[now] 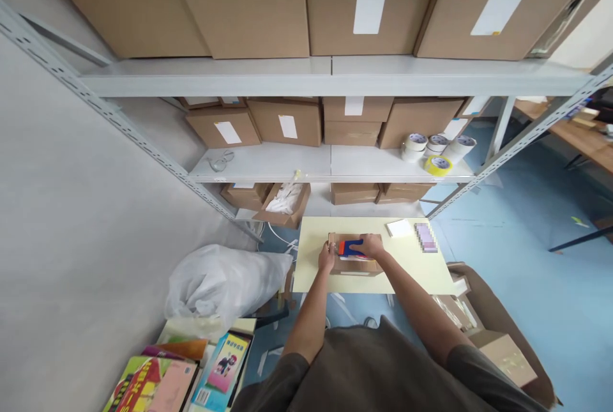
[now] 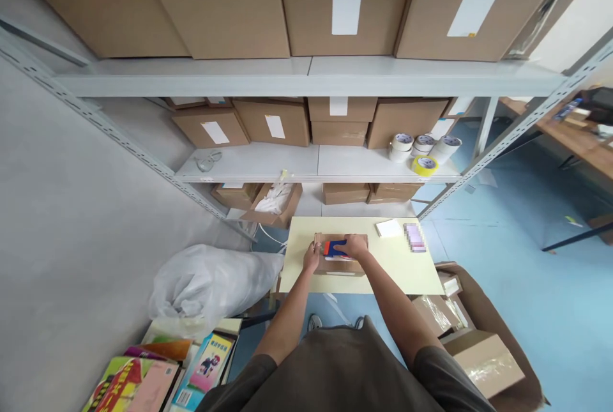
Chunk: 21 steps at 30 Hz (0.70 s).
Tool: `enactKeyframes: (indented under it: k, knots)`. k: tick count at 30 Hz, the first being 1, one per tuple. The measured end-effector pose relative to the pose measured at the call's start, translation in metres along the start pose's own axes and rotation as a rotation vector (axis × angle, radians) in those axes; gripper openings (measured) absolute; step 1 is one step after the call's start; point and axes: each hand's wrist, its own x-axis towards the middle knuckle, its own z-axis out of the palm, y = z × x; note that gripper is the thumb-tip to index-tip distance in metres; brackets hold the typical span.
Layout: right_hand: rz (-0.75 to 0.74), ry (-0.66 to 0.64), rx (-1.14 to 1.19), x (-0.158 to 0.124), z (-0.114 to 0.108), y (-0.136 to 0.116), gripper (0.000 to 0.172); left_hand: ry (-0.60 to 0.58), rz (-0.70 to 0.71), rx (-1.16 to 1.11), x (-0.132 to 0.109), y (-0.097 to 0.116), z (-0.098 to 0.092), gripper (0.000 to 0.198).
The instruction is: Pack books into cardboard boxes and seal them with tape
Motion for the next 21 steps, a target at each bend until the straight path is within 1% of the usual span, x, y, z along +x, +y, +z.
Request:
enactKeyframes:
  k: [3,7,9,10,12,15,17,18,19,21]
  knots:
    - [0.022,0.022,0.014,-0.009,-0.007,0.027,0.054,-0.046,-0.02,0.011,-0.003,0.013,0.026,0.048]
    - [0.039,-0.005,0.069,-0.026,-0.022,0.065,0.049,-0.083,-0.023,0.1,-0.012,0.033,0.06,0.049]
    - [0.03,-0.017,0.09,-0.037,-0.035,0.095,0.047,-0.102,-0.014,0.131,-0.017,0.043,0.074,0.049]
    - [0.03,-0.018,0.095,-0.044,-0.042,0.115,0.046,-0.106,-0.015,0.144,-0.019,0.048,0.079,0.049]
    - [0.057,0.001,0.103,-0.061,-0.058,0.166,0.045,-0.101,-0.024,0.169,-0.021,0.055,0.086,0.048]
    - [0.18,0.041,0.074,-0.091,-0.081,0.253,0.043,-0.092,-0.021,0.184,-0.021,0.06,0.089,0.047]
    - [0.271,0.045,0.049,-0.108,-0.09,0.301,0.042,-0.082,-0.017,0.19,-0.02,0.059,0.089,0.046]
    - [0.293,0.048,0.054,-0.113,-0.092,0.318,0.042,-0.077,-0.014,0.193,-0.019,0.059,0.088,0.046]
    - [0.298,0.049,0.061,-0.117,-0.093,0.329,0.041,-0.074,-0.009,0.193,-0.018,0.057,0.088,0.046]
    - [0.288,0.056,0.077,-0.118,-0.091,0.336,0.04,-0.07,0.003,0.179,-0.016,0.053,0.086,0.046]
